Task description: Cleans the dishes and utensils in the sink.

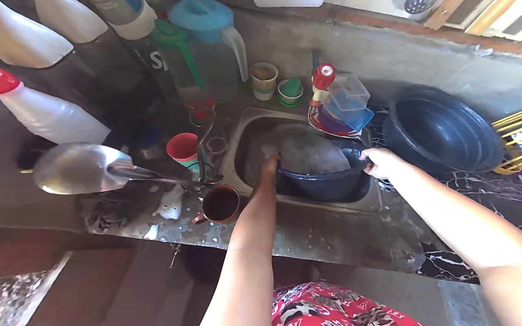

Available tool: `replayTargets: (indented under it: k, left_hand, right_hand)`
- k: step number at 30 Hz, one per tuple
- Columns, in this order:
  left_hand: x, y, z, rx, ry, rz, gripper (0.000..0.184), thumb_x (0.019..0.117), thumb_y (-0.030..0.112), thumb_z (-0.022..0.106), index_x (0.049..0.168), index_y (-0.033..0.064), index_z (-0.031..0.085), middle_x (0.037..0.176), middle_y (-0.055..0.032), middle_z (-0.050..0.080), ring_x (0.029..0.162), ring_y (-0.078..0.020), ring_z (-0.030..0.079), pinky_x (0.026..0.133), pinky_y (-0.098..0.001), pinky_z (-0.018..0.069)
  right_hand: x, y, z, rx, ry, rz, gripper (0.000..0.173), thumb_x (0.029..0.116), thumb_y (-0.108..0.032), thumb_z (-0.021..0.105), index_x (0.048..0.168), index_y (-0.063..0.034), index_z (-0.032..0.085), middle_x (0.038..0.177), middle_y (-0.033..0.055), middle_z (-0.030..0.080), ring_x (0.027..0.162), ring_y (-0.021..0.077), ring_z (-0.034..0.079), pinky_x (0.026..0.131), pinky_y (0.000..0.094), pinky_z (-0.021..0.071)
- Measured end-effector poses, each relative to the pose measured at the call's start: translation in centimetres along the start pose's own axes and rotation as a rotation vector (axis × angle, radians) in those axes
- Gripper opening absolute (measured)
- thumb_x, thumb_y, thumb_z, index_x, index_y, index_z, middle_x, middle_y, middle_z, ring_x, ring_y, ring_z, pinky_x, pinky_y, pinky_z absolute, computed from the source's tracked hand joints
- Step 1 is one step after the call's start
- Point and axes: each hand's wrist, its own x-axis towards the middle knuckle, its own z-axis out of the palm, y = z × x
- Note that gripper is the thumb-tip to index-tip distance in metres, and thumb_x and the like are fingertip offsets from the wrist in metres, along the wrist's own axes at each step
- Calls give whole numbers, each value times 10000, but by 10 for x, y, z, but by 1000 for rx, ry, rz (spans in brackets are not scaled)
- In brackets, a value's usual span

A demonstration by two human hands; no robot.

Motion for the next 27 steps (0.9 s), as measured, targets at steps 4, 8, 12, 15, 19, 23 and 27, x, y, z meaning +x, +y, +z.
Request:
replayTargets:
  k: [4,8,12,15,19,23,27]
  left_hand:
    - [-5,3,0,29,-35,15,382,1036,321,527,1187,-17,625,1059,-172,633,898,-251,589,800,-449,508]
    - [-9,5,0,-12,-58,41,347,1042,263,520,1208,-27,614,1093,-187,637,932,-263,596,825,-456,511]
    - [-8,4,1,7,-45,29,397,1042,306,535,1237,-32,609,1117,-198,634,959,-276,601,846,-470,514]
    - [-10,4,2,-9,-41,51,373,1020,291,560,1211,-24,622,1099,-189,646,945,-269,613,833,-467,520]
    - [-19,0,1,-122,-32,112,347,994,264,595,1194,-17,637,1089,-174,657,946,-260,620,833,-461,524]
    - [-58,16,7,-223,31,94,361,996,302,595,1177,-9,622,1029,-154,644,885,-239,609,770,-435,522]
    - [-96,38,13,-163,62,157,353,976,333,620,1093,1,644,933,-135,650,807,-230,620,711,-430,529]
  right_hand:
    - [-8,-4,-3,13,9,-17,102,957,-48,589,1039,-66,532,761,42,497,532,85,479,510,200,462]
    - [-18,-10,-6,43,-4,-18,109,975,-74,595,1058,-69,524,747,34,498,497,70,468,480,184,456]
    - [-20,-11,-9,60,-9,-9,130,992,-117,603,1093,-65,540,761,37,510,507,69,487,487,179,468]
    - [-15,-6,-11,86,-15,-3,124,992,-109,598,1089,-67,533,771,43,516,517,73,496,484,181,465]
    - [-12,12,-16,154,-40,33,123,987,-78,576,1096,-68,520,803,55,527,545,83,511,492,192,470]
    - [-17,24,-26,249,-49,76,99,994,-100,572,1073,-89,512,783,38,511,517,62,483,463,176,447]
    - [-21,33,-42,308,-123,149,50,1010,-120,551,1005,-108,502,728,14,505,483,28,472,432,141,430]
